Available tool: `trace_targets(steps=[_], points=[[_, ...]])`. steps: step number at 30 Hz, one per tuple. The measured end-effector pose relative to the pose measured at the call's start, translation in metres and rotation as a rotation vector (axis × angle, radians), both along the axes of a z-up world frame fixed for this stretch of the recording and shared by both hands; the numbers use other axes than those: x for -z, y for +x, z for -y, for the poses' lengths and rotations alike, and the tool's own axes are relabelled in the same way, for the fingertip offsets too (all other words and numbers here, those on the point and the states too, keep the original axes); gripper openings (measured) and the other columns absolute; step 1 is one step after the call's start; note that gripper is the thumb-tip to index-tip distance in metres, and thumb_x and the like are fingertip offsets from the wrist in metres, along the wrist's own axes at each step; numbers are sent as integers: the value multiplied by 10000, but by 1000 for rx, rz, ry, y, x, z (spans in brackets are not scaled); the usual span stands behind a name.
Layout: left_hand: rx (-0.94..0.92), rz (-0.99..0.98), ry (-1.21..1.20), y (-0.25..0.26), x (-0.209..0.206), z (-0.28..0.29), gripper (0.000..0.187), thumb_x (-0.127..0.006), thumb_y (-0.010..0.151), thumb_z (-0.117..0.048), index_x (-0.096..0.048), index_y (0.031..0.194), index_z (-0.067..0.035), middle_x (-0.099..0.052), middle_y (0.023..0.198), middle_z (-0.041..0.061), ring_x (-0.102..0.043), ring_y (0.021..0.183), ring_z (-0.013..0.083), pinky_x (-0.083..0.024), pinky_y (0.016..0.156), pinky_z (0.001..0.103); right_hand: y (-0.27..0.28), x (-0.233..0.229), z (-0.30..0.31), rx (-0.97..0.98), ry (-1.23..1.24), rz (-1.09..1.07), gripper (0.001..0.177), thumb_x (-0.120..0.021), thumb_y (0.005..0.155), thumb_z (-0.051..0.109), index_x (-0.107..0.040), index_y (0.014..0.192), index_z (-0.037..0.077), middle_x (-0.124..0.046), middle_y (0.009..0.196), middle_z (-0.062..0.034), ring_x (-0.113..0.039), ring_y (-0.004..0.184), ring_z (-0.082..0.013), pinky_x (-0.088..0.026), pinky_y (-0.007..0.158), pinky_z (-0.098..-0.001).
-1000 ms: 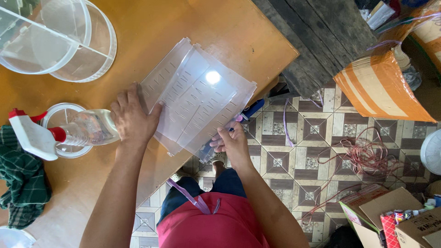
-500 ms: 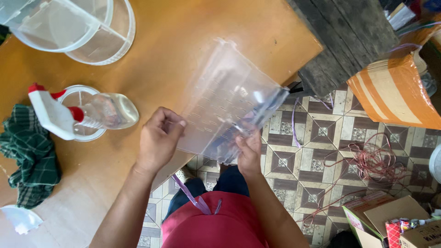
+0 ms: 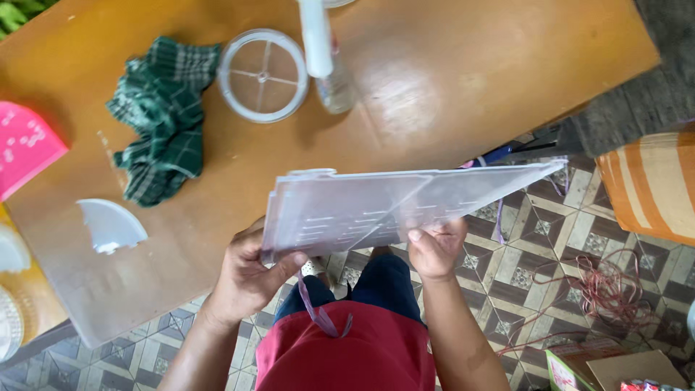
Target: The person wipes a table with a green cloth, then picks up and assembles clear plastic components including a rectangular tray and a circular divided container. They insert small fasteners into the circular container and attach the rectangular tray to it, adjusting the fit.
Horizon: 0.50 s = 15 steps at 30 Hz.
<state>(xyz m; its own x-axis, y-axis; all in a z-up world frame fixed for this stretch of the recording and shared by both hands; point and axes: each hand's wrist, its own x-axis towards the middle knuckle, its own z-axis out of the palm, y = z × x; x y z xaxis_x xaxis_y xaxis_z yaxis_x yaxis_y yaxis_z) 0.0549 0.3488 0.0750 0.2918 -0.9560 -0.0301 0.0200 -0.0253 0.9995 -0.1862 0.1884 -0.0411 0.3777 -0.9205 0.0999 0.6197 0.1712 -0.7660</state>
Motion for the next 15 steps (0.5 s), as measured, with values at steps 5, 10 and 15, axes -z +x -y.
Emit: trace_targets(steps=[5,10,15], points=[[-281,-164,161,48,22,-116,177,-718,910,62,-738,1078,8,-783,1015,116,-737,953,179,-617,890,335,75,0,-80,-226,-80,-206,465,-709,913,28,-546,1344,-35,-658,1161,-117,-650,1063,-191,-521,981,-342],[-589,-211,40,87,20,-204,202,-638,939,76,-717,1120,33,-769,1077,223,-770,930,292,-644,843,426,170,-25,-120,-484,51,-180,585,-605,987,384,-478,1452,52,-661,1184,-108,-667,1023,-171,-556,880,-305],[-923,-282,-179,107,23,-253,261,-572,999,51,-626,1252,17,-732,1099,266,-759,903,387,-633,778,468,245,-46,-130,-440,-584,-931,552,-674,960,286,-486,1456,134,-574,1325,-156,-587,1158,-288,-526,884,-411]])
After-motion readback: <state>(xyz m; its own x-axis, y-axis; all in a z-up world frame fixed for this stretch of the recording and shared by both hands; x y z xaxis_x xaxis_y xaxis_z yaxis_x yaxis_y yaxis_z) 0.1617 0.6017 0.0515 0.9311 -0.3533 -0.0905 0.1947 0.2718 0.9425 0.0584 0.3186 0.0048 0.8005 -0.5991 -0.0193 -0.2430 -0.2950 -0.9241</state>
